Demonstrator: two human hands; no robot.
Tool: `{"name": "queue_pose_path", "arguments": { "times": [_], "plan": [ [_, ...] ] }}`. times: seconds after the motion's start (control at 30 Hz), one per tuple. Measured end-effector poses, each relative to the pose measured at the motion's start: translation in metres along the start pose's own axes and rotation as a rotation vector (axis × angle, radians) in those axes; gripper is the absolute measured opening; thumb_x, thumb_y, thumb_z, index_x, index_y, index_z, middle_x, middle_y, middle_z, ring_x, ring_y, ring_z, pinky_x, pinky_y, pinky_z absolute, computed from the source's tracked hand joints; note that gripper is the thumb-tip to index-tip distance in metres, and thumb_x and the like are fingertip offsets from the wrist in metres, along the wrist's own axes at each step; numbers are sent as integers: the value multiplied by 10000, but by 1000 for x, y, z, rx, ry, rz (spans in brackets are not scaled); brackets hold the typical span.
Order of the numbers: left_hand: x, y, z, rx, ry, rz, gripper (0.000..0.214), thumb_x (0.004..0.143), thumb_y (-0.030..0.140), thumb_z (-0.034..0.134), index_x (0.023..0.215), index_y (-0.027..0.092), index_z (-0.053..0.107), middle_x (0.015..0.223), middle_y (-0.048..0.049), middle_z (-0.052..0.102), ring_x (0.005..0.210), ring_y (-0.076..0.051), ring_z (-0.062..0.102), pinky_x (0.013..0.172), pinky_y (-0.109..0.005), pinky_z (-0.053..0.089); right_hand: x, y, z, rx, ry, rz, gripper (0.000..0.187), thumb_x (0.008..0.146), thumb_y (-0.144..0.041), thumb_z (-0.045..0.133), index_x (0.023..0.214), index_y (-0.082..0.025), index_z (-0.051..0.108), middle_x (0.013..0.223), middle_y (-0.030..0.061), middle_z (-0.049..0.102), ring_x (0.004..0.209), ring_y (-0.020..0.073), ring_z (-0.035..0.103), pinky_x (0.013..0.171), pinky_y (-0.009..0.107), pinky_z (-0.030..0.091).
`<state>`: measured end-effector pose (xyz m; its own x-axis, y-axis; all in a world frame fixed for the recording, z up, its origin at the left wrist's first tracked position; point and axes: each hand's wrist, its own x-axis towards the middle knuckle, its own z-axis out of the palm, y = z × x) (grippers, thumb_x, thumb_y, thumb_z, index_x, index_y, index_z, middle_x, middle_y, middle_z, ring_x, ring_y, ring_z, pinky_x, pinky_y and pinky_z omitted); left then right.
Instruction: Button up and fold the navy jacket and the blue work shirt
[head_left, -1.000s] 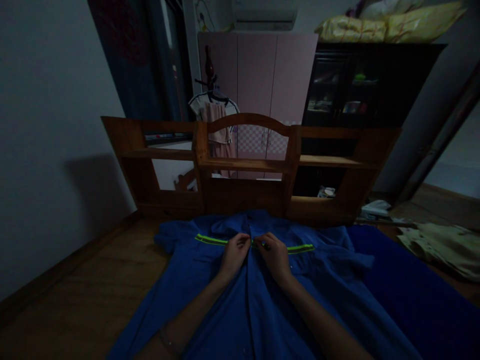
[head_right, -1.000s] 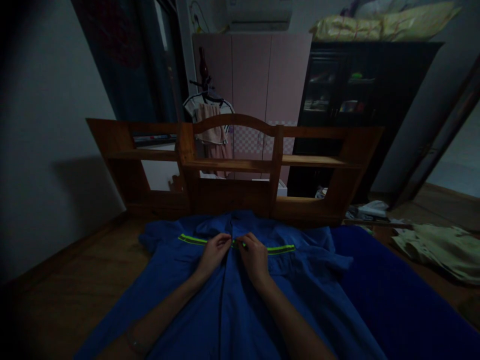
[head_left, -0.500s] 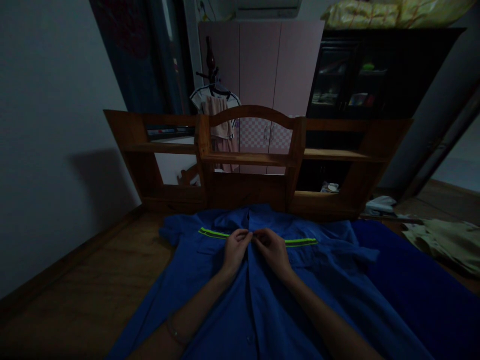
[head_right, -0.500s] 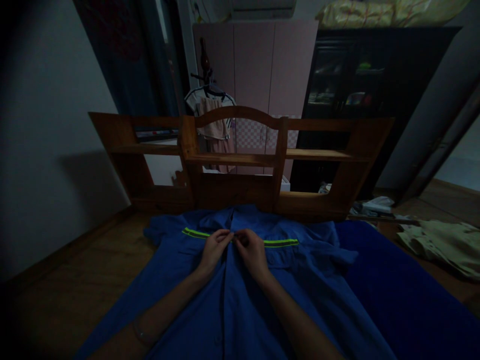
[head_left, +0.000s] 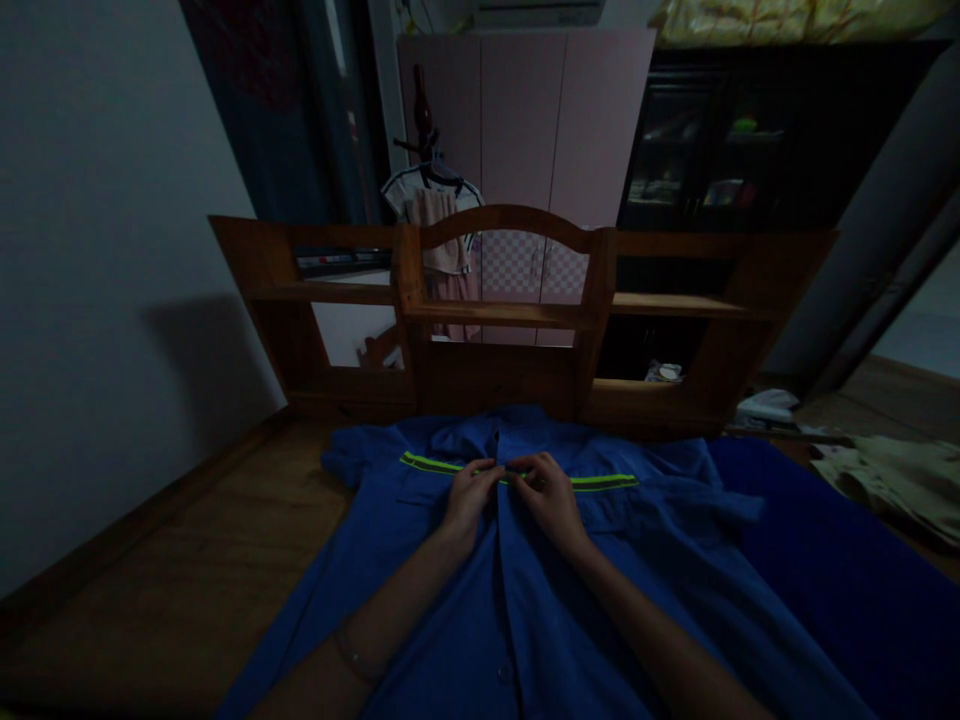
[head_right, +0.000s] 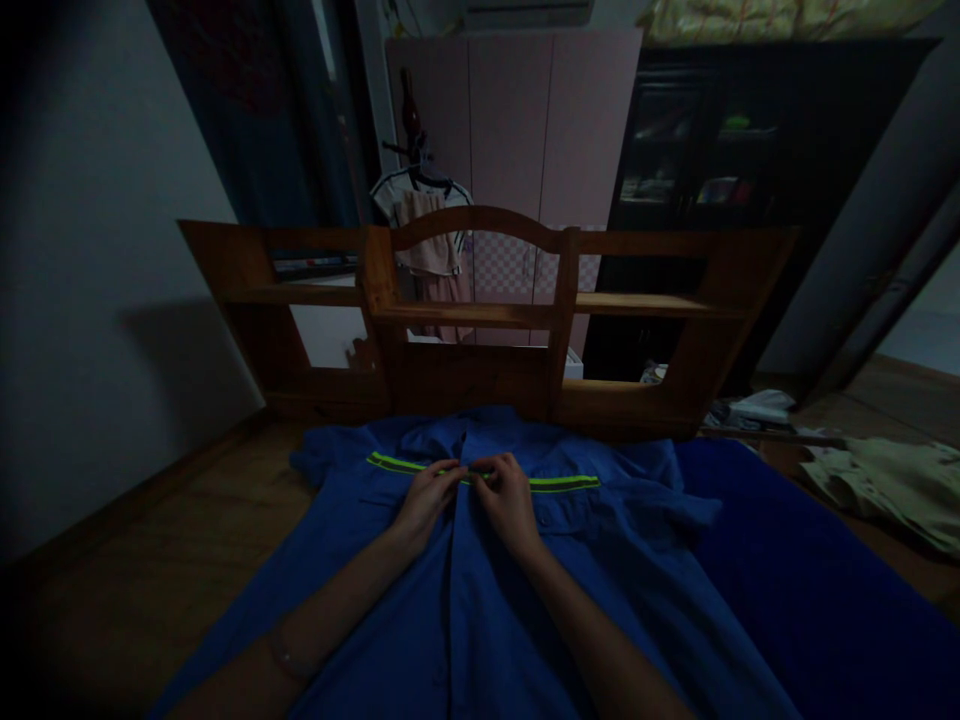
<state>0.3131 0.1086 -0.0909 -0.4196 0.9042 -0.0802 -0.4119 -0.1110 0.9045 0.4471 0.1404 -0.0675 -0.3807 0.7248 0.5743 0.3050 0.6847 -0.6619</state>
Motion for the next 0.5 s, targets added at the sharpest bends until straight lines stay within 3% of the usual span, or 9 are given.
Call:
{"name": "queue_pose_path", "arguments": {
  "times": [0.23,0.5],
  "plan": [
    [-5,7,-1,-57,-5,-41,340,621,111,687,953,138,620,771,-49,679,696,-123,630,659,-212,471,-1,-6,-2,14,-19,-29,204,808,-156,536,971,-204,650,926,32,562,658,122,543,626,254,441],
    [-1,3,-1,26,-73,78,395,636,287,754,975,140,615,768,-43,679,667,-134,628,608,-216,461,1,-3,-4,-24,29,-10,143,841,-241,536,937,-200,633,872,33,610,725,157,567,667,265,438]
  ]
}}
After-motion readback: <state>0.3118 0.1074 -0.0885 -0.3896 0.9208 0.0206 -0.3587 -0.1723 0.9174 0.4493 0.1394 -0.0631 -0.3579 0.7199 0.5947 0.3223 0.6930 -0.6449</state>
